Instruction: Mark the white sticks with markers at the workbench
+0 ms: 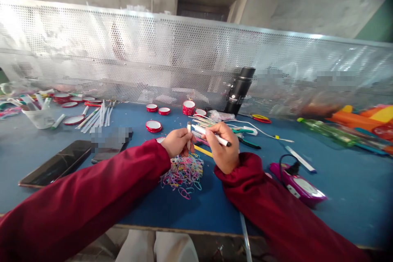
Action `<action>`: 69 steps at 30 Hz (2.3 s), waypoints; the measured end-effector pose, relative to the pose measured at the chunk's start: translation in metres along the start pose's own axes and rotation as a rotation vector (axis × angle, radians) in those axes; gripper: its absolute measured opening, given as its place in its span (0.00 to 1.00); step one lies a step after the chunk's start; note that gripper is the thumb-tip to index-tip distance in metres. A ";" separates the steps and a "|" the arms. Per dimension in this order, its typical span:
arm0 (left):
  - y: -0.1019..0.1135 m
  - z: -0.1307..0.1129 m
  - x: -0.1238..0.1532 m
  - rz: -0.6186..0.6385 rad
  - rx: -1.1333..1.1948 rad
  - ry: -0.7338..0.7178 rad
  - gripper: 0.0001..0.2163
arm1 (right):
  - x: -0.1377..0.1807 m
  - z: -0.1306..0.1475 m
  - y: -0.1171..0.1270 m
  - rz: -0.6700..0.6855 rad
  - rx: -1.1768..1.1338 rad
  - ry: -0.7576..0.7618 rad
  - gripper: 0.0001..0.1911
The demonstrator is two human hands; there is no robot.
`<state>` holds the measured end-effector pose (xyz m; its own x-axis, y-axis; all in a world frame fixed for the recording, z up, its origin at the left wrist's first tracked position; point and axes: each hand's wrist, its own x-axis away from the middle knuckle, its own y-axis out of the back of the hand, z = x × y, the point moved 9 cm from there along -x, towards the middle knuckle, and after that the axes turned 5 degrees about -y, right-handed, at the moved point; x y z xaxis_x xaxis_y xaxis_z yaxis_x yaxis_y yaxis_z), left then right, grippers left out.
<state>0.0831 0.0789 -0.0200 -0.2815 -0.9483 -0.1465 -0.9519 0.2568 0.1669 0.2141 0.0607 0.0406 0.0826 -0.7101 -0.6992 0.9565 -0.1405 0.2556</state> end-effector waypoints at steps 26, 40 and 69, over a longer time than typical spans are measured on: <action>-0.002 -0.006 0.002 0.006 -0.003 -0.031 0.10 | -0.001 0.010 0.004 -0.034 0.008 0.037 0.05; 0.000 -0.005 0.001 0.014 -0.063 -0.075 0.10 | -0.001 0.009 0.005 -0.040 0.001 0.033 0.05; 0.003 -0.006 0.001 0.030 -0.312 -0.149 0.12 | -0.001 0.009 0.003 -0.026 0.021 0.025 0.04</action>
<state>0.0803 0.0777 -0.0139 -0.3450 -0.8976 -0.2743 -0.8668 0.1927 0.4599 0.2141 0.0548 0.0476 0.0652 -0.6889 -0.7219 0.9524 -0.1728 0.2510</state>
